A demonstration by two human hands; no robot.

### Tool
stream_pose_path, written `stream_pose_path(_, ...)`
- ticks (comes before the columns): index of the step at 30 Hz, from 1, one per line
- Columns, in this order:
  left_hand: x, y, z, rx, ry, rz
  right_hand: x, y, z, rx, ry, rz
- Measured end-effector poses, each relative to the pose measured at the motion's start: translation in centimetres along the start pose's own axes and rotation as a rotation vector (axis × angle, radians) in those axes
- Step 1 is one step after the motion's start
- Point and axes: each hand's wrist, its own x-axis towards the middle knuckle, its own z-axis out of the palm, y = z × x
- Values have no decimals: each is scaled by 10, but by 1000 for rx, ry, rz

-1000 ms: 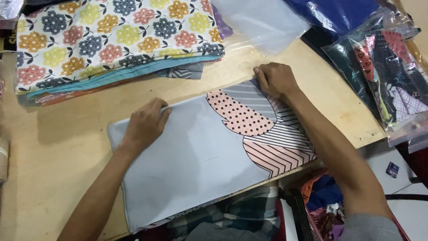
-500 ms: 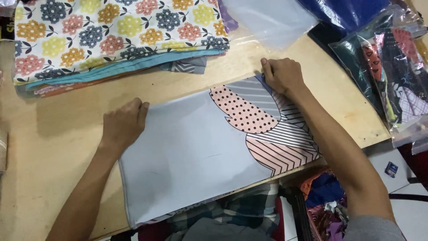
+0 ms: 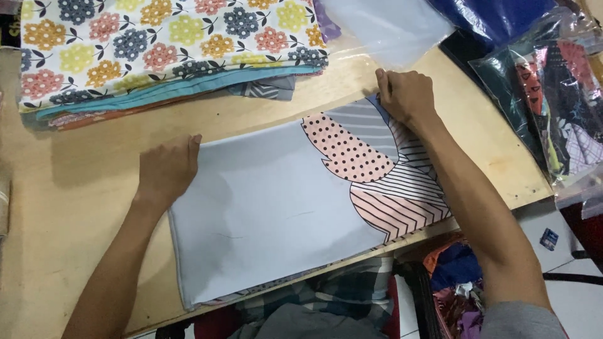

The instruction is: Folding a piece of patterned fabric and cleaning it with a lint roller on a low work surface.

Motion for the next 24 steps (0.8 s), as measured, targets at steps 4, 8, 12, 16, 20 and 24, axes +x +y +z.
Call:
stream_pose_path(4,3,1,-3,20,6,-3,6,4,7,-29,12,1)
stream_pose_path(8,-3,2,-3,76,218,49,7,-10,-4,-38,159,-76)
stream_pose_path(12,0,6,0,37,112,-1,10,-12,8,-63,131,-49)
stream_pose_path(16,-8,28,-5,177,365,54,2,-37,-2,-37,382,-236)
stream_pose_path(20,-44,99,-44,78,204,227,-22,-94,0,253,252,-259)
stream_pose_path(24,-59,131,-27,-245,81,465,-82,-154,-37,470,-11,-417)
